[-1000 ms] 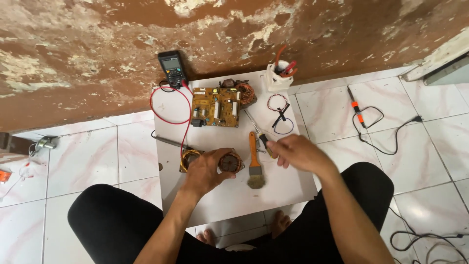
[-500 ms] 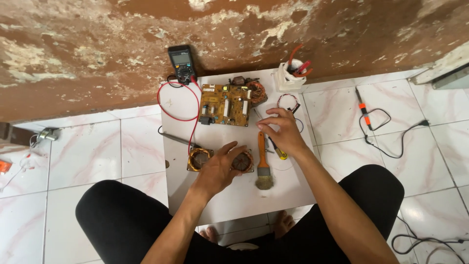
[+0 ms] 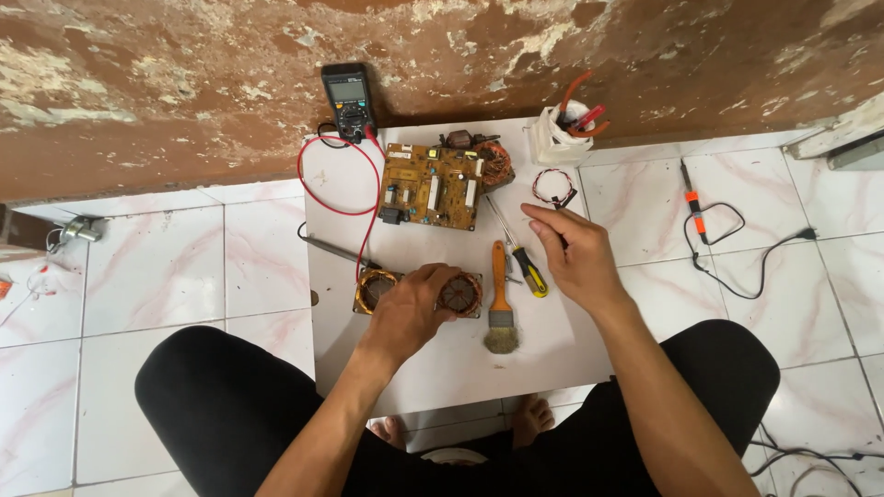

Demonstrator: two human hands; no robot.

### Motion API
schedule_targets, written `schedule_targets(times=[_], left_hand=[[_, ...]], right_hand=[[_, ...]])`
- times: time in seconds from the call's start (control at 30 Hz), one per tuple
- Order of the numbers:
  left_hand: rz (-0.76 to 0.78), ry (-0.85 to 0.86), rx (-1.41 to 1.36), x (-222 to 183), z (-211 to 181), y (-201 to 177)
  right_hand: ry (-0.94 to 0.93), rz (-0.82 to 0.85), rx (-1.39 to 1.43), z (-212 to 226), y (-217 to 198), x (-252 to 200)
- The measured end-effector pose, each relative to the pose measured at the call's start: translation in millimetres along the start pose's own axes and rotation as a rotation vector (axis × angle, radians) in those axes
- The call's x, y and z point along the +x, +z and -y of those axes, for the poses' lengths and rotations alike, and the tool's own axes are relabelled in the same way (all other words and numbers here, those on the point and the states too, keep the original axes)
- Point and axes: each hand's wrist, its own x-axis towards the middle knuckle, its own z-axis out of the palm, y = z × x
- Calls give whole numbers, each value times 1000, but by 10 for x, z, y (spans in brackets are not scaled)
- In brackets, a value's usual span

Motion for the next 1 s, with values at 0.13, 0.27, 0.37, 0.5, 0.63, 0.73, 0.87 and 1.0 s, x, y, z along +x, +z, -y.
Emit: schedule_targets(times=[0.13,0.27,0.37,0.5,0.63,0.73,0.87,1.0], left_hand=[[25,-11,3,3,-20,-17],[-8,-18,31,7,-10,33],[-25,-23,49,23,16,105],[-75,-69,49,26,34,215],[-100,-74,60,47,94,313],[-107,-93,64,48,117,325],[-111,-92,52,26,64,251],[-177,-53,69,12,70,263]], right_hand=[[82,123,-150,108,-45,-119],[159,339,-213,312,18,-170],[197,410,-228,407,62,-193],[266,451,-271,414,130,-221],[290,442,-367,232,240,-324],[274,425,-386,162,307,-366],[219,427,-432,156,355,-376],[149,441,-444,202,353,-347]])
